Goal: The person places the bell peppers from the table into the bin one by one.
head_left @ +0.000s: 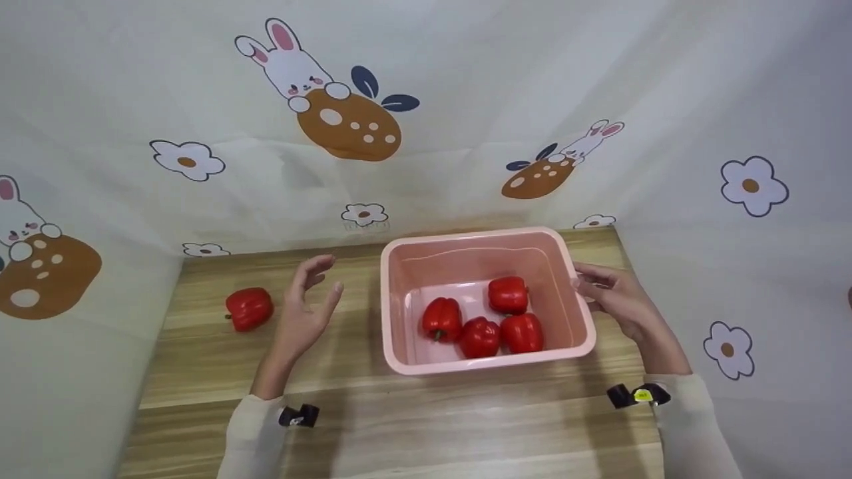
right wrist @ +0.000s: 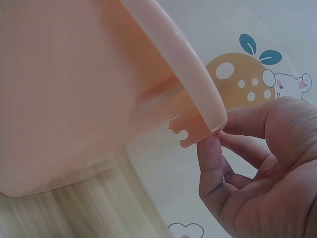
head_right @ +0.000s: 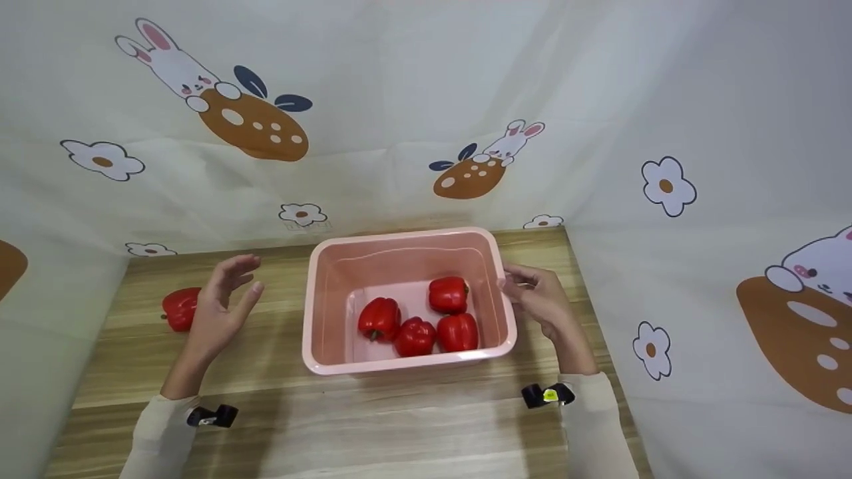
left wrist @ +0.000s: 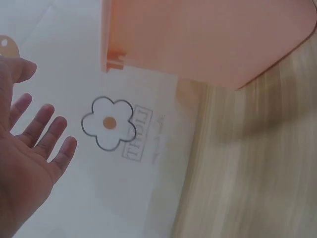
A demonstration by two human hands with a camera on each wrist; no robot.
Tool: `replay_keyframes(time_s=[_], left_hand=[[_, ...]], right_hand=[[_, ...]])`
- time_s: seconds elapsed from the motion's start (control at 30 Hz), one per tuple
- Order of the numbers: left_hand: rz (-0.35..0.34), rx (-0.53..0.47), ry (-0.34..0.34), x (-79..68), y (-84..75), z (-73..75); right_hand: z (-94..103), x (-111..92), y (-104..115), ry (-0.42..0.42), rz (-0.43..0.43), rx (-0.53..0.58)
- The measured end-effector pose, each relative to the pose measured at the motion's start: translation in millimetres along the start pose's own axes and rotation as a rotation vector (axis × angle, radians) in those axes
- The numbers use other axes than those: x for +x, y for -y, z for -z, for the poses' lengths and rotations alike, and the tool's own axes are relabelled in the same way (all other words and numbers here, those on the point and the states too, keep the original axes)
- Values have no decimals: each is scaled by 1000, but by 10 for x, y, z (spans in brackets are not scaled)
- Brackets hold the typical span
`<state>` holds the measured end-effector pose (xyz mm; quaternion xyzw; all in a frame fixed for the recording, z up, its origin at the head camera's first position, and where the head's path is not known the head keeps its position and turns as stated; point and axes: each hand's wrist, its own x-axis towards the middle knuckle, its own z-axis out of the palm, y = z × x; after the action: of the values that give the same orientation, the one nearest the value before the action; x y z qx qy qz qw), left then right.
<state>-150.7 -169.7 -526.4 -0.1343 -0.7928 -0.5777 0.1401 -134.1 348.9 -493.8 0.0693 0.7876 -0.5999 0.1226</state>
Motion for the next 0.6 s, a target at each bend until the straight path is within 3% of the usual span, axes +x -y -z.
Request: replay_keyframes(time_s=[0.3, 0.6], left_hand=[[33, 0, -85, -238, 267, 202], [139, -32, -142, -448, 407, 390]], right_hand=[[-6, -14, 20, -10, -18, -12], [15, -3, 7, 1, -13, -17]])
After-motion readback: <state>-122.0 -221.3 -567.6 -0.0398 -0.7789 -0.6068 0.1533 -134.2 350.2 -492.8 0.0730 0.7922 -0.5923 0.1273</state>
